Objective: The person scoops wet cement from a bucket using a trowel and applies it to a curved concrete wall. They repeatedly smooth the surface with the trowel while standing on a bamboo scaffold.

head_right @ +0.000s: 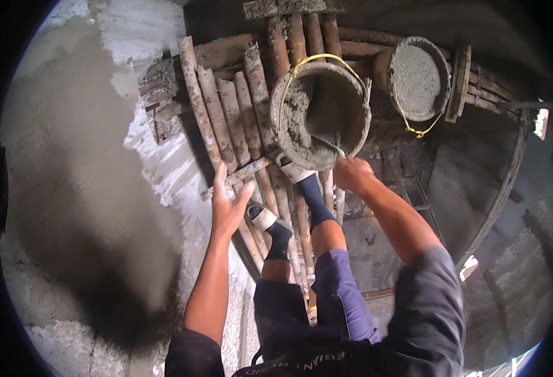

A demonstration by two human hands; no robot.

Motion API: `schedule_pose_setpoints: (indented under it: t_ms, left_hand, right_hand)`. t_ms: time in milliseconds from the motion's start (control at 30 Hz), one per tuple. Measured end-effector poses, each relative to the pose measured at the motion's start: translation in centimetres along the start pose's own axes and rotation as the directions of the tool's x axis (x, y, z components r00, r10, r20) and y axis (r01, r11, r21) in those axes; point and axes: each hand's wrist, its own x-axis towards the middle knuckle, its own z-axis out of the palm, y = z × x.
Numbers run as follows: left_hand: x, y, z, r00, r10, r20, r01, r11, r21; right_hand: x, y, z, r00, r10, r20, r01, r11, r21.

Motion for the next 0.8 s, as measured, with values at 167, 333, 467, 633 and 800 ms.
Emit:
schedule_pose_setpoints:
  t_ms: [167,333,467,633,800]
  left_hand:
    - [10.5,0.6,7.3,0.995,-0.02,0.097,0.024,0.999,-0.037]
    - [15.4,0.5,11.3,0.99,-0.096,0.102,0.088,0.993,0.079]
    - [14.5,0.2,12.0,0.989,-0.145,-0.025,0.147,0.981,0.131]
    - [6.9,2.0,12.6,0.972,-0.188,-0.138,0.2,0.976,0.085]
    - [-2.6,3.3,8.2,0.936,-0.214,-0.28,0.225,0.974,0.006]
  right_hand:
    - [-0.2,3.0,-1.6,0.883,0.3,-0.362,-0.213,0.942,0.259]
    - [6.1,-0.7,0.3,0.962,0.093,-0.258,-0.061,0.99,0.129]
    - [1.3,-1.7,3.8,0.989,0.071,-0.13,-0.03,0.955,0.295]
    - [-11.1,1.0,8.0,0.794,0.353,-0.495,-0.102,0.88,0.464]
    - [-17.6,1.5,9.0,0.853,0.335,-0.4,-0.026,0.793,0.609]
